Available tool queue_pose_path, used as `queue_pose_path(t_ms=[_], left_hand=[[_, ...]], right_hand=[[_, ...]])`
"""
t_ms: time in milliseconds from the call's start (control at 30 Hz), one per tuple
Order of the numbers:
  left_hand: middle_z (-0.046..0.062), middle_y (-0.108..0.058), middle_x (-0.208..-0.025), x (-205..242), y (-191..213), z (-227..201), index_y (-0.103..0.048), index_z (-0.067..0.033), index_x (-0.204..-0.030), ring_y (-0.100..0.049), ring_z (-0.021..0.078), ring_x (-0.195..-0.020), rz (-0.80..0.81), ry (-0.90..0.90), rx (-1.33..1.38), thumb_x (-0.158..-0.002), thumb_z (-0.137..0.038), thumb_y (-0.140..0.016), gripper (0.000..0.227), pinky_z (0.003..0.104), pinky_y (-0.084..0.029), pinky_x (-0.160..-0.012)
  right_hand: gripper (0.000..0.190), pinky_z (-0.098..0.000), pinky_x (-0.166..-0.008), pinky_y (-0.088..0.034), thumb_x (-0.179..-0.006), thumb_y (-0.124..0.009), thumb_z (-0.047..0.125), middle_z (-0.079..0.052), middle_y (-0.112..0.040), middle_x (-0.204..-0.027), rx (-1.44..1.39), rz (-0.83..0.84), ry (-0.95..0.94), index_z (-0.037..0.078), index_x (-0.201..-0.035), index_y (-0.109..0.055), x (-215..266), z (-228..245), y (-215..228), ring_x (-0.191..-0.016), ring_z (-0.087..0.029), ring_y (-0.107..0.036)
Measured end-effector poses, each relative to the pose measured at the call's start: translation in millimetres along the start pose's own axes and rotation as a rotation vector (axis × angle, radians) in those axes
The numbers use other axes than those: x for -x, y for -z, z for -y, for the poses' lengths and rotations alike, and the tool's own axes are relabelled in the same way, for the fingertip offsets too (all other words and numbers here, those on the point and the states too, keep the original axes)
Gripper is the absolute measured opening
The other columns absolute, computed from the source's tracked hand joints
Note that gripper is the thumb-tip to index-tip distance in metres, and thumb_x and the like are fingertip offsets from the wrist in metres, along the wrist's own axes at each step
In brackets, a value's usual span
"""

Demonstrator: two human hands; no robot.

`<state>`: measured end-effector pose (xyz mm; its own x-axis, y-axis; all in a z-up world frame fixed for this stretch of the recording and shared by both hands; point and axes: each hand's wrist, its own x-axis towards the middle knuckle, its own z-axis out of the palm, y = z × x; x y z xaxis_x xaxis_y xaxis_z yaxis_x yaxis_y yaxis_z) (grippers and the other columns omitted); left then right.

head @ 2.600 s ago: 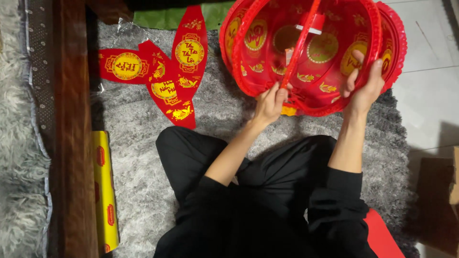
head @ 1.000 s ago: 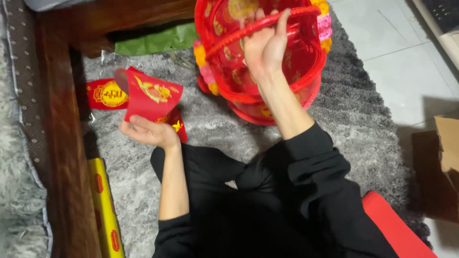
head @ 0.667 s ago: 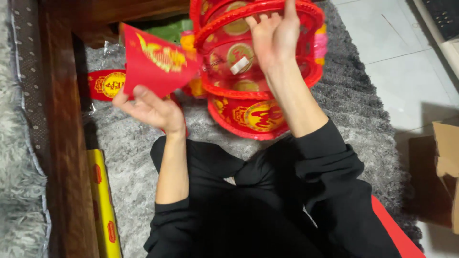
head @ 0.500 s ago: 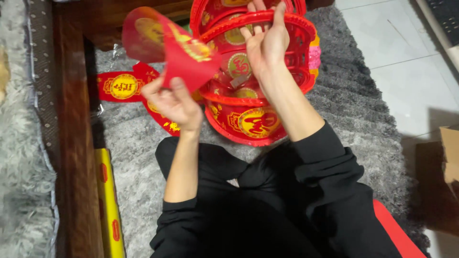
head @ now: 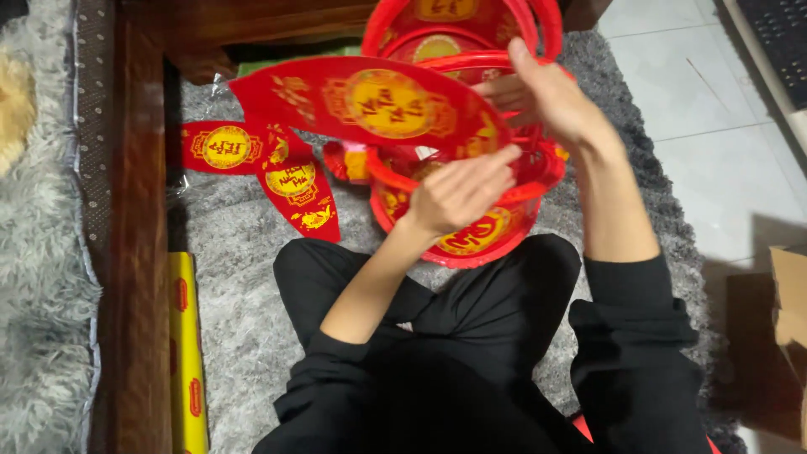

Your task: Assembling a red decorative lantern by connecting its various panels and structural components

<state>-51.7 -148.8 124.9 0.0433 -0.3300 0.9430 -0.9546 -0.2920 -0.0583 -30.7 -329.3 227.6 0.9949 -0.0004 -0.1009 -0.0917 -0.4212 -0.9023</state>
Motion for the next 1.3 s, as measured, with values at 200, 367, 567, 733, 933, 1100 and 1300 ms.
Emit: queue_pose_path(t_ms=[200, 367, 567, 733, 933, 1100, 1300], left_hand=[[0.01, -0.069, -0.124, -9, -21, -10, -0.071, -0.0036, -0.114, -0.074, 0.02, -0.096, 0.058, -0.034, 0.015, -0.095, -0.024, -0.083, 0.03, 0.03, -0.06, -0.08], [0.001, -0.058, -0.082, -6, -11, 0, -0.064, -0.0071, -0.099, -0.055, 0.0141, -0.064, 0.096, 0.075, -0.055, -0.083, -0.065, -0.079, 0.062, 0.025, -0.045, -0.057], [-0.002, -0.05, -0.059, -4, 6, 13, -0.056, -0.0105, -0.071, -0.05, 0.0162, -0.052, 0.155, 0.429, 0.081, -0.072, -0.063, -0.082, 0.058, 0.032, -0.042, -0.051], [-0.004, -0.057, -0.067, -5, 4, 30, -0.059, -0.0077, -0.129, -0.058, 0.0158, -0.054, 0.214, 0.772, 0.022, -0.072, -0.075, -0.076, 0.089, 0.034, -0.047, -0.049], [0.013, -0.075, -0.088, 26, -11, 52, -0.067, 0.0033, -0.104, -0.071, 0.0208, -0.073, -0.197, 1.019, 0.423, -0.09, -0.012, -0.071, 0.022, 0.03, -0.058, -0.066], [0.019, -0.068, -0.123, 51, -15, 44, -0.055, 0.005, -0.133, -0.067, 0.0277, -0.112, -0.145, 0.864, 1.005, -0.087, -0.005, -0.05, 0.047, 0.036, -0.054, -0.103], [0.014, -0.073, -0.102, 5, -8, 41, -0.062, 0.0067, -0.119, -0.074, 0.0205, -0.076, -0.478, 1.108, 0.955, -0.103, -0.01, -0.063, 0.023, 0.029, -0.067, -0.065]], right_hand=[[0.02, -0.0411, -0.045, -0.043, -0.093, -0.078, 0.009, -0.014, -0.065, -0.063, 0.754, -0.034, 0.295, -0.006, -0.105, -0.073, -3, -4, 5, -0.043, -0.025, -0.049], [0.016, -0.0316, -0.048, -0.041, -0.099, -0.076, 0.008, -0.012, -0.066, -0.073, 0.558, -0.032, 0.321, -0.003, -0.111, -0.073, 14, -11, 42, -0.053, -0.018, -0.052], [0.032, -0.029, -0.082, -0.066, -0.099, -0.072, 0.007, -0.009, -0.074, -0.11, -0.392, -0.397, 0.365, 0.004, -0.13, -0.065, 12, -59, 29, -0.091, -0.019, -0.075], [0.052, -0.0323, -0.093, -0.065, -0.093, -0.077, -0.006, -0.016, -0.069, -0.121, -1.172, -0.586, 0.566, 0.0, -0.136, -0.049, -1, -82, -12, -0.102, -0.025, -0.074], [0.05, -0.0355, -0.079, -0.069, -0.09, -0.072, -0.011, -0.019, -0.072, -0.121, -1.334, -0.483, 0.209, 0.0, -0.137, -0.058, -8, -62, -56, -0.098, -0.03, -0.075], [0.043, -0.0365, -0.088, -0.066, -0.09, -0.074, -0.007, -0.017, -0.073, -0.119, -1.291, -0.44, 0.207, -0.002, -0.131, -0.062, -11, -57, -69, -0.101, -0.027, -0.074], [0.047, -0.0339, -0.095, -0.063, -0.093, -0.072, -0.009, -0.014, -0.07, -0.127, -1.129, -0.28, 0.242, 0.002, -0.138, -0.058, 6, -43, -82, -0.111, -0.025, -0.072]])
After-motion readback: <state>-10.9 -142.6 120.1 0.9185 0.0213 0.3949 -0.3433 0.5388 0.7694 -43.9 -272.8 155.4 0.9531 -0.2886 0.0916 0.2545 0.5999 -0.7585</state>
